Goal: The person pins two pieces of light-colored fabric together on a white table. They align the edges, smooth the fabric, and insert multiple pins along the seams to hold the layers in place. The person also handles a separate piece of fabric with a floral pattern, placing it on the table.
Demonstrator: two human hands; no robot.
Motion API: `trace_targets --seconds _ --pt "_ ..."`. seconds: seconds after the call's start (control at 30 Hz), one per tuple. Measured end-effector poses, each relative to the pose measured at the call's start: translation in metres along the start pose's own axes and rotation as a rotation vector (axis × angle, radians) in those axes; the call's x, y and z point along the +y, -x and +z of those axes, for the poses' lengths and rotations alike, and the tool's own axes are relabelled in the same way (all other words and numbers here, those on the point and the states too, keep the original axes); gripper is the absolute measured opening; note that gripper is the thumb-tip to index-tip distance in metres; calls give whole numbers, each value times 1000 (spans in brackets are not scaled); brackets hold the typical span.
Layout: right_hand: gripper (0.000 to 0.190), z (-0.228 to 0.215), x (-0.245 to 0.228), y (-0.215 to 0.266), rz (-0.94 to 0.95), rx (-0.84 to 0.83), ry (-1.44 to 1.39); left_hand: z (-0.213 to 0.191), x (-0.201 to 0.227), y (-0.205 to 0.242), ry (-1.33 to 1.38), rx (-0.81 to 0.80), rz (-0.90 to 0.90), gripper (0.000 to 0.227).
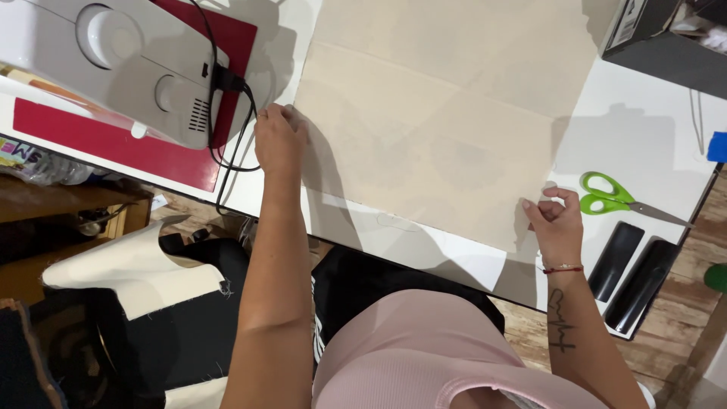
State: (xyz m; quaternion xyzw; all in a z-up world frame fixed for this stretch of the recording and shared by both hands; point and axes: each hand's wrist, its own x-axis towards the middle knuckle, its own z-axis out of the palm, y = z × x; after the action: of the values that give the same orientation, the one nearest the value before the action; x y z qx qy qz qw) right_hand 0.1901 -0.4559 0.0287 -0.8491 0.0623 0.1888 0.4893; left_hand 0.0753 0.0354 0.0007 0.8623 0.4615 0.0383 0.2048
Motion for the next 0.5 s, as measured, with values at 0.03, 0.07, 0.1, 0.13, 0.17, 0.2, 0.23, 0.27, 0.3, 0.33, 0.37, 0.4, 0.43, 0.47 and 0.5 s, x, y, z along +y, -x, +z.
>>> trace_targets --seconds 0.03,0.07,0.1,0.13,0.17,0.2,0.23,0.27,0.3,0.33,0.37,0.4,0.43,0.47,0.5 --pt "40 0 -4 2 1 3 0 2 -1 -1 1 -2 2 36" --pt "40 0 -8 4 3 1 0 4 -2 -3 -17 -12 -8 35" --pt "40 1 -12 5 4 -4 -3 4 -3 -5 -36 -19 -19 34" --pt "40 0 -12 3 4 -4 -5 7 -5 -8 -38 -18 -18 34" --pt "40 -1 -12 3 0 -2 -8 9 -8 -10 -56 -31 -21 32" --pt "40 -3 -12 2 -3 0 -10 12 -10 -12 -74 -45 -24 30" --pt "40 -3 -13 1 0 3 -10 17 -12 -15 -74 -48 -21 30" --pt "39 -4 -14 1 0 1 -8 21 -14 -17 -86 -57 -29 28" --pt "39 -4 -15 -1 -2 -1 -7 24 -15 -22 -97 -62 -36 26" --pt "39 -3 -16 -1 -3 2 -10 21 -12 -22 -97 -61 -32 26" --pt "40 -3 -17 0 -3 -2 -10 18 -10 -21 -99 -69 -38 25" --pt "41 -3 -17 1 -3 -6 -9 15 -8 -20 -101 -77 -45 23" --pt "41 -3 -14 0 -3 -5 -10 12 -5 -18 -101 -77 -43 23" --pt "41 -3 -11 -1 -5 -9 -6 9 -2 -16 -99 -81 -49 22" --pt "40 -3 -8 -2 -7 -14 -2 6 0 -15 -98 -83 -55 21"
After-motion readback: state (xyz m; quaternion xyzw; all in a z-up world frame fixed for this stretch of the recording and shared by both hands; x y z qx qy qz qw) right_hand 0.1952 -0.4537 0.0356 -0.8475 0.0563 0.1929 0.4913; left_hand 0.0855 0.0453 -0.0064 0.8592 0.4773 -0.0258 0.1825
